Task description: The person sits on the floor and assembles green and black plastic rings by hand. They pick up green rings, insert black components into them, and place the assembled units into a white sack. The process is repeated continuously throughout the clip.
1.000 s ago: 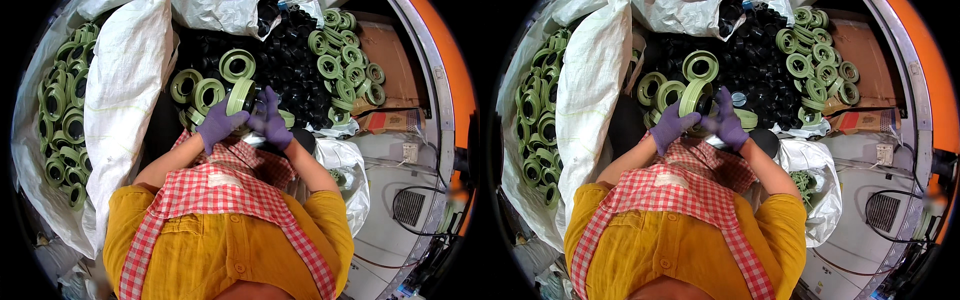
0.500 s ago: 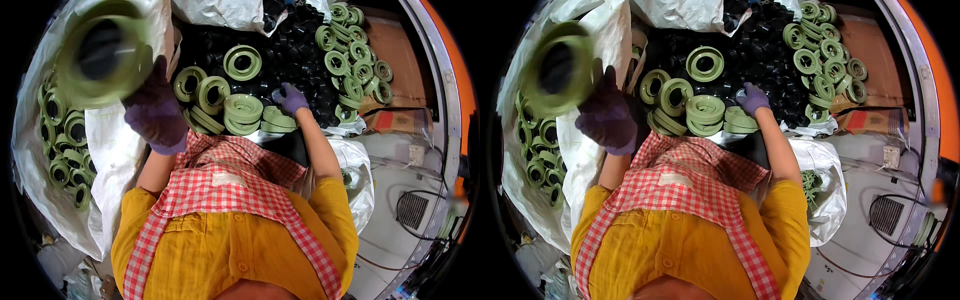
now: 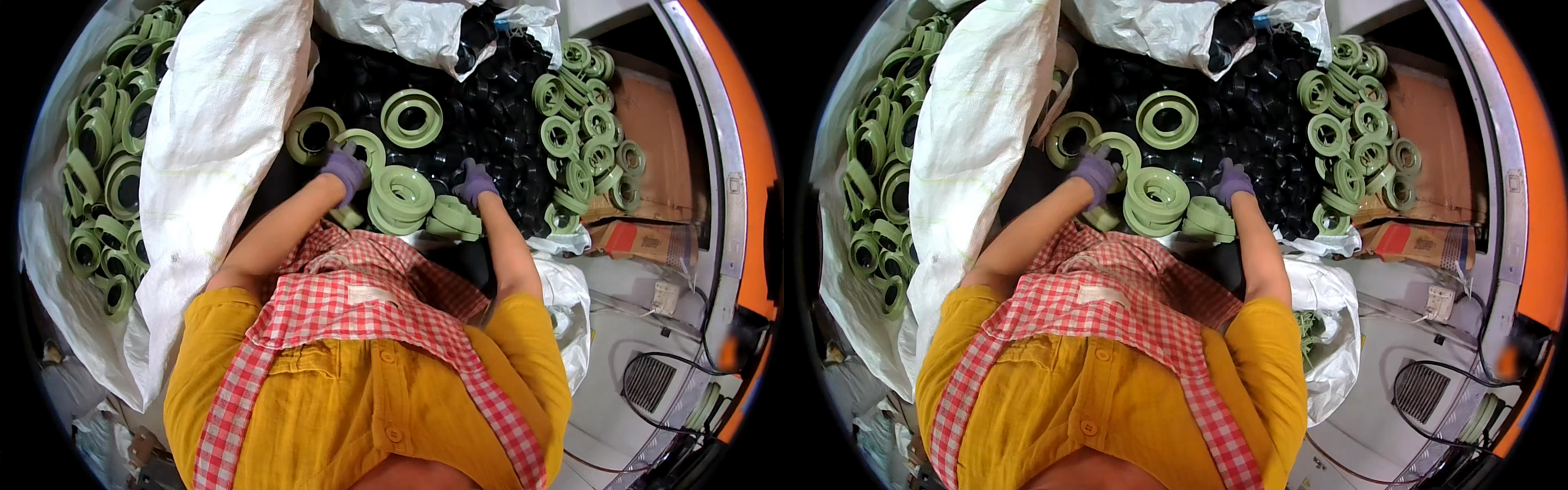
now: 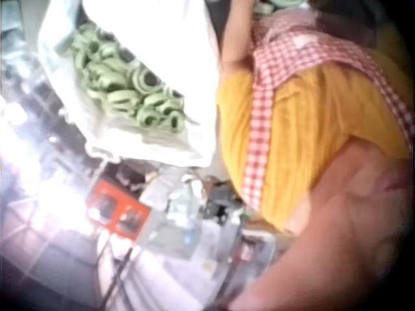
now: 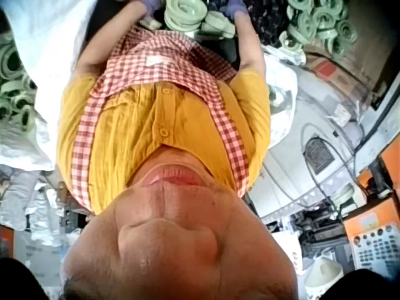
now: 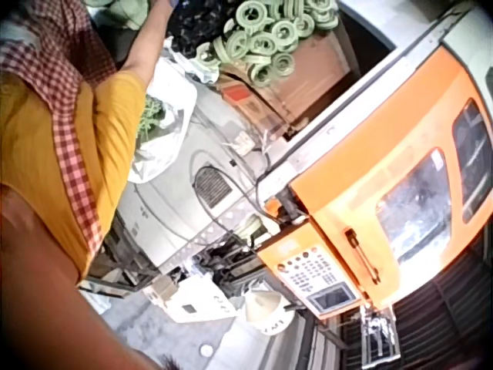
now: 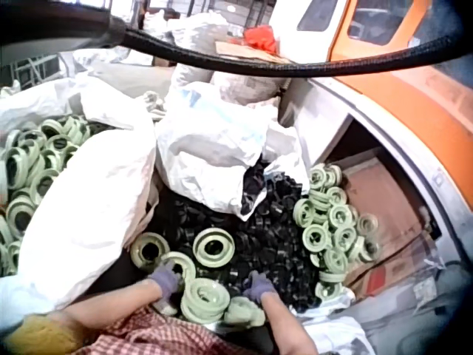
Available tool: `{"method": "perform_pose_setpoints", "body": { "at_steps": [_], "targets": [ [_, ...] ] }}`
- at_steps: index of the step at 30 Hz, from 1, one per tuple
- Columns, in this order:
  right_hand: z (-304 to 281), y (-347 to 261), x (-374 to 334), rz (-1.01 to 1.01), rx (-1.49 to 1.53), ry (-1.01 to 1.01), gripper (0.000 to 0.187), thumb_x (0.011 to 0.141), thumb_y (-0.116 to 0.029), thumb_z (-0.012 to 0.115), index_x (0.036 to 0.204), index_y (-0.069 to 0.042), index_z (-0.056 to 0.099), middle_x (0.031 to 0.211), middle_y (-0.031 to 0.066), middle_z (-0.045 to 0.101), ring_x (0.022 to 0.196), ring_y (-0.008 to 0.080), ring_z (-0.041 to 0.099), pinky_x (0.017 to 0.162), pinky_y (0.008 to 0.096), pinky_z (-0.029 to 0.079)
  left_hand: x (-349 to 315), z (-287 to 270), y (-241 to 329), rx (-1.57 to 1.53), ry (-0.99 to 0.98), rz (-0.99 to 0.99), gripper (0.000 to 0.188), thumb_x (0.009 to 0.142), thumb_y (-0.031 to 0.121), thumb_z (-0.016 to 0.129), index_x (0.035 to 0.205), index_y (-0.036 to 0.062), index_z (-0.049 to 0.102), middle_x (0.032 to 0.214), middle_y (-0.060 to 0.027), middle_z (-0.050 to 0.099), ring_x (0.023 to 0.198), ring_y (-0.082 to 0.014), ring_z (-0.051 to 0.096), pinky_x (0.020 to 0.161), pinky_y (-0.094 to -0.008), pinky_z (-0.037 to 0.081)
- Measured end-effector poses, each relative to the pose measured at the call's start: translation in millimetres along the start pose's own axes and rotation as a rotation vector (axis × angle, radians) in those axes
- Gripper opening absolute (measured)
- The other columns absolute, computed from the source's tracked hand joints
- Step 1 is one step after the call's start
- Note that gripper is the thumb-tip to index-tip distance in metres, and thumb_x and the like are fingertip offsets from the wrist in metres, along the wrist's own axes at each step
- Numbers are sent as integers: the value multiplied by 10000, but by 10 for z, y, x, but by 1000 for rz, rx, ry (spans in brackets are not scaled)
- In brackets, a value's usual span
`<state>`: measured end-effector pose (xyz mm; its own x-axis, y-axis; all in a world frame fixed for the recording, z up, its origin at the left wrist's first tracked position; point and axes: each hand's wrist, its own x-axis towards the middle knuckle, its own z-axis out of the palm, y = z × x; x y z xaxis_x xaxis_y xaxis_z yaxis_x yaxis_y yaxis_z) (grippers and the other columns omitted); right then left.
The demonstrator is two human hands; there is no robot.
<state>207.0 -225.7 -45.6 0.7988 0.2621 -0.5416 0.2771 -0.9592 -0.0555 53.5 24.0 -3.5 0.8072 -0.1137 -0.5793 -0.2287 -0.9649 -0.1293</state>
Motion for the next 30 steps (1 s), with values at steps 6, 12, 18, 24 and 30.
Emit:
{"method": "perform_pose_setpoints", "body": {
  "at_steps": [6,12,18,24,30],
  "targets": [
    [100,152,81,-69,236,372,530,685,-230,738,1144,-87,515,1103,183,593,1036,352,570,873,411,469,707,881,270,-258,329,-208,344,873,206,445,1179,66,515,978,-132,643,1024,-265,539,845,-363,389],
    [-145,19,-534,-98,665,488,415,699,-325,742,893,20,615,973,195,611,947,315,580,863,356,445,97,421,-47,-949,584,-247,559,681,164,635,1209,63,478,991,-168,619,871,-294,593,761,-372,461],
    [345,-777,-994,-685,851,602,328,836,-215,603,1049,33,568,1367,258,363,1164,374,454,1009,376,333,-901,-378,400,-2142,522,112,416,736,156,665,1104,8,539,917,-65,625,821,-131,591,720,-266,485],
    [1,-913,-1456,-1067,720,507,167,748,-22,625,895,-23,544,1279,244,412,1124,458,460,946,406,409,-870,-298,356,-2132,352,161,309,743,119,619,1022,-10,586,845,-62,628,747,-132,601,670,-254,490],
    [-43,-779,-1610,-998,617,352,235,726,-78,703,890,-69,535,1116,155,536,1130,319,504,874,426,460,-797,-175,358,-2137,204,374,369,788,112,606,1139,13,552,930,-62,614,787,-129,594,678,-251,493]
  ]
}}
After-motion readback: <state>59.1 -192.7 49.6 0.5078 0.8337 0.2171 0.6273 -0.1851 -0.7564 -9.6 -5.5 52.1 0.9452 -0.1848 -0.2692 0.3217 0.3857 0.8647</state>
